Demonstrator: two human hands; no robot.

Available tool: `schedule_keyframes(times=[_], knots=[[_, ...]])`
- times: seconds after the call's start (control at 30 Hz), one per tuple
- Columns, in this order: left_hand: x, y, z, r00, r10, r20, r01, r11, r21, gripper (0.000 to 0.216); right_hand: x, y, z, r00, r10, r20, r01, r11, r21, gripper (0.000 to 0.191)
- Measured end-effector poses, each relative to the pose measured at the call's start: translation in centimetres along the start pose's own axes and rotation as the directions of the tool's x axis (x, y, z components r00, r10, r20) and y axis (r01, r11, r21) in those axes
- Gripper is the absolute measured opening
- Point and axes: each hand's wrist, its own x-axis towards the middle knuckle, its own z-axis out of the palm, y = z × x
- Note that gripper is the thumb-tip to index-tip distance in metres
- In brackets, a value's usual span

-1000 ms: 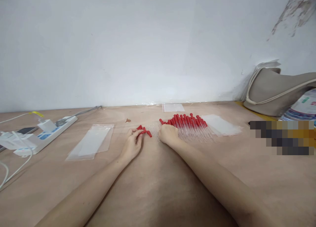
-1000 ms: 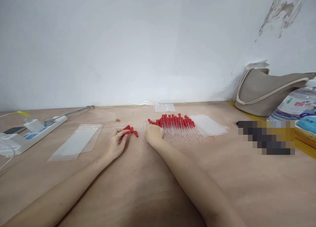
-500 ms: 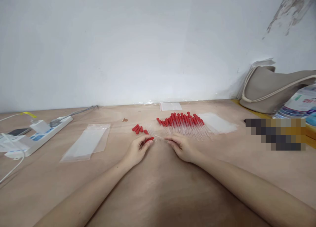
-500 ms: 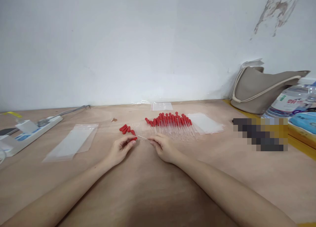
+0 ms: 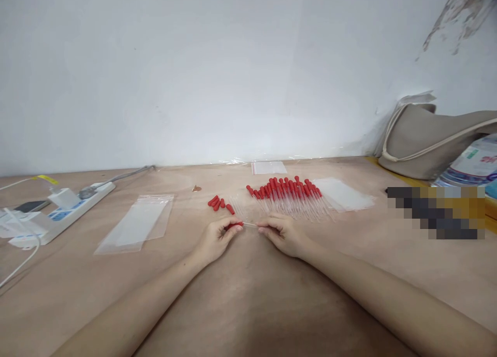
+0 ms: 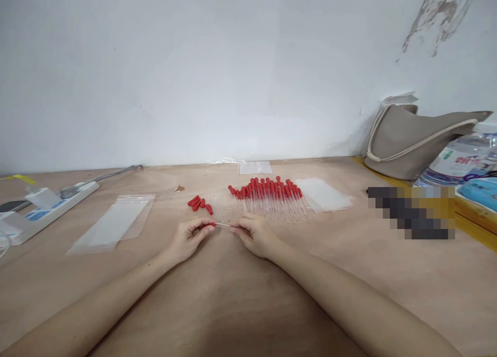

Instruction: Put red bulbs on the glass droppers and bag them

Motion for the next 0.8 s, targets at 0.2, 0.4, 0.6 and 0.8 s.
schedule_keyframes(times=[0.2, 0.4, 0.6, 0.8], knots=[[-0.1, 0.7, -0.4, 0.993, 0.069, 0.095, -0.073, 0.996, 0.044, 0.017, 0.2, 1.2, 0.1, 0.994, -0.104, 0.036, 0.108, 0.983, -0.149, 0.018], [-0.2, 1.3, -0.5, 0.973, 0.093, 0.213, -0.117, 0.988, 0.1, 0.019, 0.4, 1.2, -0.6, 0.975, -0.181, 0.126, 0.215, 0.901, -0.376, 0.02], [-0.4, 1.4, -0.2, 0.971, 0.142, 0.191, -0.179, 0.964, 0.196, 0.018, 0.5, -0.1, -0.1, 0.986, -0.121, 0.111, 0.155, 0.904, -0.399, 0.022], [-0.5, 1.3, -0.3, 0.964, 0.203, 0.173, -0.234, 0.954, 0.189, 0.016, 0.7, -1.0, 0.5, 0.982, 0.038, 0.185, 0.035, 0.926, -0.375, 0.025]])
